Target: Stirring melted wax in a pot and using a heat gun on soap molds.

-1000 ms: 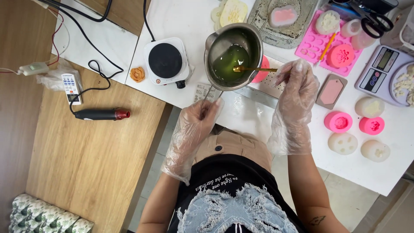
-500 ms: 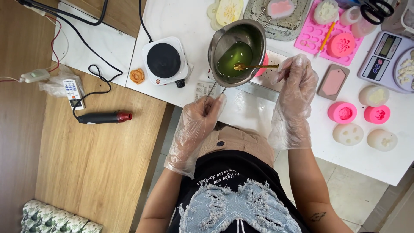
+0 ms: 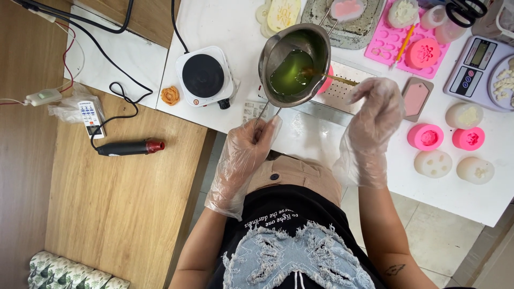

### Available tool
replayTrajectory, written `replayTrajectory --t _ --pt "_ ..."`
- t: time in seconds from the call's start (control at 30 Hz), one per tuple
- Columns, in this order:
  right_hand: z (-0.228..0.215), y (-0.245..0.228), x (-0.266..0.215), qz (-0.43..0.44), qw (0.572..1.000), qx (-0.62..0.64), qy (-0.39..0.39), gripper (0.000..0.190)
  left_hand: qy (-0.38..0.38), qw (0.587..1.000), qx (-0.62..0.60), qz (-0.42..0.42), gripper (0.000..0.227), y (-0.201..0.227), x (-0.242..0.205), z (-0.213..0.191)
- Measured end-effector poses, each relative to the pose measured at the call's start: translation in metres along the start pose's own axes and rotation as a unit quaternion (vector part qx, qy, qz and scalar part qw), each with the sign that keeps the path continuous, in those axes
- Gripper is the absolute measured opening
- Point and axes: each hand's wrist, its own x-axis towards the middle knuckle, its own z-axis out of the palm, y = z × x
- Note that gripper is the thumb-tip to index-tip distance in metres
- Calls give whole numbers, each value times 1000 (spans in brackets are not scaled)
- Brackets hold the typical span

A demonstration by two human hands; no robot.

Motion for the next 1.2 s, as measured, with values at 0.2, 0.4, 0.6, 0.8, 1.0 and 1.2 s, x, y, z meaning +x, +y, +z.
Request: replayTrajectory --t 0.2,0.4,0.6,0.8,1.0,1.2 --pt "-3 -48 -3 -97 981 -169 -7 46 1 1000 -29 3 38 -6 0 3" --pt "0 -53 -5 -79 980 -181 17 49 -9 999 -39 12 37 6 -6 -3" --pt "0 -51 -6 -117 974 -194 27 48 -19 999 -44 7 38 3 -9 -3" --pt "7 -55 -5 -136 977 -163 22 40 -45 988 -122 -89 47 14 -12 -11" --pt "22 -35 -13 -37 993 107 33 33 -46 976 -167 -131 48 -1 -12 -12" --pt "46 -42 -8 19 989 146 25 32 -21 963 -224 -148 35 -19 -15 -14"
